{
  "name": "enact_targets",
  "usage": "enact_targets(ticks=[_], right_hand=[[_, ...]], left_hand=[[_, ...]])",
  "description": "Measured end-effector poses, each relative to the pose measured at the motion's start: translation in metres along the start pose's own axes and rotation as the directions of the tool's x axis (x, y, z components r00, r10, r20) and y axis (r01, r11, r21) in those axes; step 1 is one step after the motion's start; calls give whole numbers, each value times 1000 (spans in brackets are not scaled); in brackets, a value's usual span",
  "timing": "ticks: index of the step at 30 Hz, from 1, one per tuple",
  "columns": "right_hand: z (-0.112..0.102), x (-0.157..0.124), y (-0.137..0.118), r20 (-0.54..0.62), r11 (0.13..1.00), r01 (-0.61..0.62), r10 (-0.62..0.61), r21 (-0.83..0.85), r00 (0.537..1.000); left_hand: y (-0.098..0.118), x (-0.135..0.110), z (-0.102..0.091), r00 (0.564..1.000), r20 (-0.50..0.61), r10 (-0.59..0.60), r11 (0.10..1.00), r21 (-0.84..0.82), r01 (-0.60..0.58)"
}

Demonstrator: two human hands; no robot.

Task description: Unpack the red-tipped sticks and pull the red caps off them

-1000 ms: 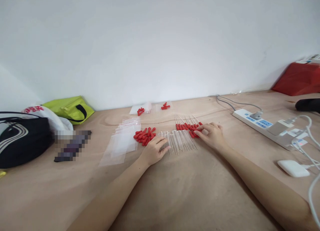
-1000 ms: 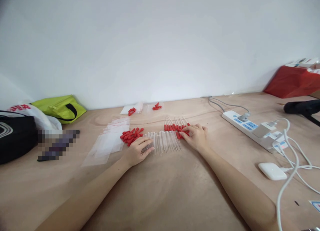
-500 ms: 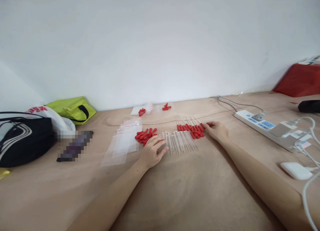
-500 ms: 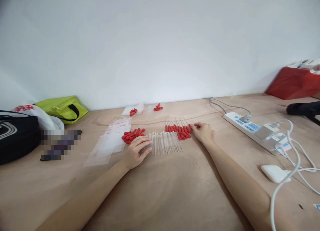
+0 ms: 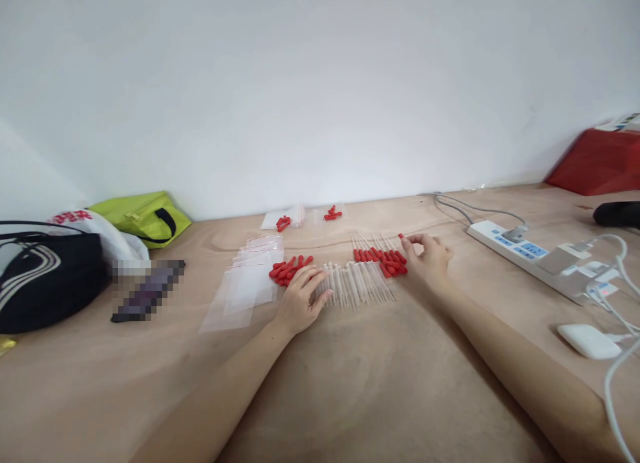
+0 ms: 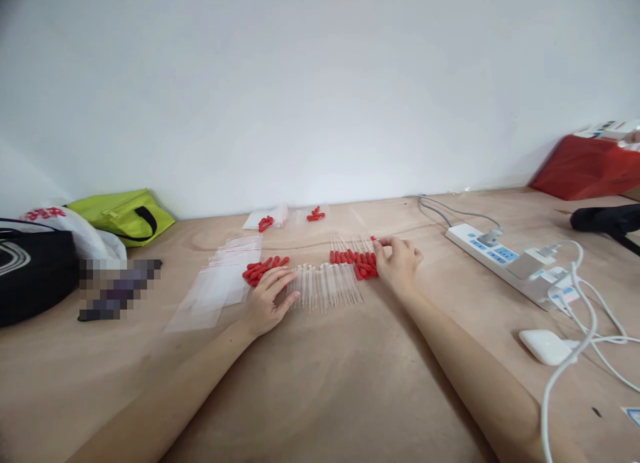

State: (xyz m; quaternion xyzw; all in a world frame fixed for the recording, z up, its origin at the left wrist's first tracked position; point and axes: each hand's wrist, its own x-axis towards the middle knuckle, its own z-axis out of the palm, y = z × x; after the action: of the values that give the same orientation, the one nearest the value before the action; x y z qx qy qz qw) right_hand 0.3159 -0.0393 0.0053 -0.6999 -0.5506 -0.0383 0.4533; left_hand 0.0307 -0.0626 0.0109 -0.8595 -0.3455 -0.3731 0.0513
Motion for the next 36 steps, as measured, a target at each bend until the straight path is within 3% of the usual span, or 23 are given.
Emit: enact_targets(ticks=[2,5,8,13,24,36], right_hand=[[-3,-15,-15,13,972,233,-233,34,972],[-5,-37,-35,67,841,535,-541,84,839],[-3,-51,-49,63,735,668,-676,116,734],[4,-57,-58,51,660,735,-748,155,662],[11,-62,-62,82,585,809,-810,52,581],[8,-64,-60,122,562,824,-825,72,552]], left_hand=[[-1,-1,0,999,-14,-31,999,27,32],[-2,-2,-1,997,-45,-55,996,74,59],[1,-2,-3,999,-37,15,986,169,-9],[12,4,-2,987,22,158,943,295,-157],[16,6,2,971,-22,236,942,251,-223],[21,5,-2,973,-18,228,943,251,-216]])
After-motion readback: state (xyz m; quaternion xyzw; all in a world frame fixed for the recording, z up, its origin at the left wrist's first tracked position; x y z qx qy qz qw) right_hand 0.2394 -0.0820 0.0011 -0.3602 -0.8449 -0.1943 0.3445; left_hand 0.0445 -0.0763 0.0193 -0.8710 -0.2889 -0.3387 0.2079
